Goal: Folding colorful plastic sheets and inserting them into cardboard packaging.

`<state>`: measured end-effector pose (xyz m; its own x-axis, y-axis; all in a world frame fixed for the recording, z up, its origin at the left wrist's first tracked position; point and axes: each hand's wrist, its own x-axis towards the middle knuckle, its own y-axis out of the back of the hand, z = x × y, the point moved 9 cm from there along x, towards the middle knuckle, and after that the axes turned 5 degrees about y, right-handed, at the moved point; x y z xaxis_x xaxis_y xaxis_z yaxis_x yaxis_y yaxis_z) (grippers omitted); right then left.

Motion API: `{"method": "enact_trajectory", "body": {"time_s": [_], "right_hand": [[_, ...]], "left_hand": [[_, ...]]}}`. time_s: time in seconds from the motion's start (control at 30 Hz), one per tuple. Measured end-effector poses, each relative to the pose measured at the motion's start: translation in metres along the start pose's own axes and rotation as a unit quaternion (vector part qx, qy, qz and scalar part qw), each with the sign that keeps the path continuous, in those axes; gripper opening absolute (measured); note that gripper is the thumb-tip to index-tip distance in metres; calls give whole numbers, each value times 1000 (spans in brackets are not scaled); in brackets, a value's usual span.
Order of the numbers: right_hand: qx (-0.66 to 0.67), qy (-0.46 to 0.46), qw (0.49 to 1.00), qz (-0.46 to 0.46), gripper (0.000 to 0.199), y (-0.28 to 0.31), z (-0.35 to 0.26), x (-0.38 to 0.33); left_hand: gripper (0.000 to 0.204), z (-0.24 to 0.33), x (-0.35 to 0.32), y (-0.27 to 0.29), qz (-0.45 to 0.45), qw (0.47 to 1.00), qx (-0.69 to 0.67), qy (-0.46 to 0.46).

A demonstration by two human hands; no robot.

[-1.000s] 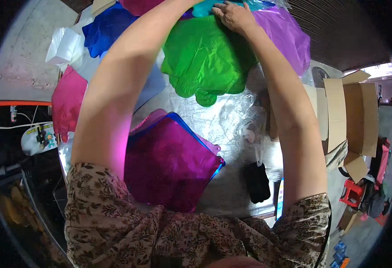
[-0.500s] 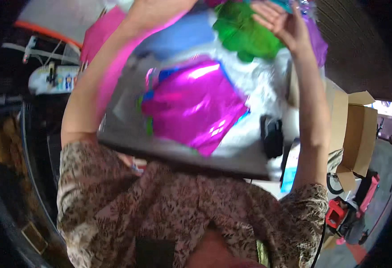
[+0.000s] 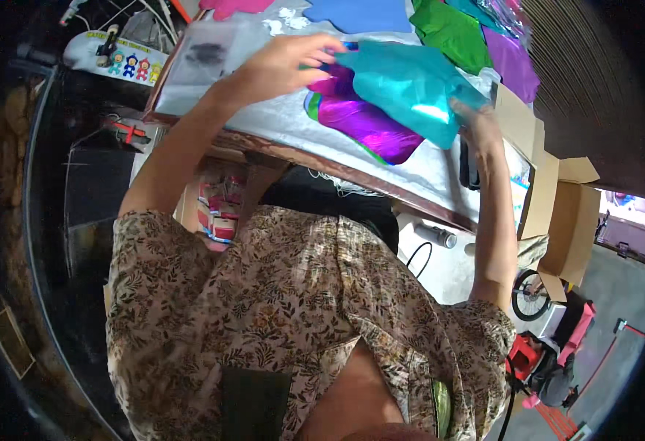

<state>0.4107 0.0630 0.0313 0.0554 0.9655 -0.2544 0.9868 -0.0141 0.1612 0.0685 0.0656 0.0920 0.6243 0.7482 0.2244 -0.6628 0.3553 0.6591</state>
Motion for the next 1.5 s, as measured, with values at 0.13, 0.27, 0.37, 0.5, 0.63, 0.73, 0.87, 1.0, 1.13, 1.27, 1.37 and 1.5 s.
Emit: {"method": "enact_trajectory", "body": {"time_s": [0.13, 0.27, 0.37, 0.5, 0.63, 0.73, 0.87, 1.0, 1.13, 1.27, 1.37, 1.5], "right_hand": [[2, 6, 999, -44, 22, -10, 13, 2], [7, 5, 1000, -24, 16, -14, 21, 3], [85, 25, 996, 22, 13, -14, 34, -5], [56, 18, 997, 51, 21, -31, 37, -30], [-32, -1, 997, 66, 26, -21, 12, -56], [-521, 58, 850, 54, 51, -4, -32, -66], [-620, 387, 683, -16, 77, -31, -37, -63], [-564, 282, 765, -129, 91, -29, -6, -27], [-526, 294, 791, -100, 85, -32, -12, -19], [-495, 309, 809, -66, 82, -40, -12, -25], [-461, 299, 833, -66, 80, -45, -16, -34], [-426, 310, 847, -64, 80, -43, -16, -36]], "left_hand": [[60, -43, -34, 2, 47, 995, 57, 68], [66, -54, -31, -14, 90, 991, 91, 32], [67, -53, -25, -20, 93, 991, 90, 21], [66, -57, -19, -23, 81, 991, 105, 21], [66, -62, -26, -21, 66, 992, 105, 4], [66, -62, -27, -21, 74, 992, 94, 28], [70, -46, -33, -20, 46, 990, 131, 29], [75, -46, -29, -25, 38, 987, 151, 39], [77, -51, -27, -25, 67, 988, 137, 28], [79, -55, -25, -25, 61, 989, 128, 39], [79, -58, -21, -24, 45, 992, 110, 52], [77, -56, -20, -16, 51, 987, 137, 63]]}}
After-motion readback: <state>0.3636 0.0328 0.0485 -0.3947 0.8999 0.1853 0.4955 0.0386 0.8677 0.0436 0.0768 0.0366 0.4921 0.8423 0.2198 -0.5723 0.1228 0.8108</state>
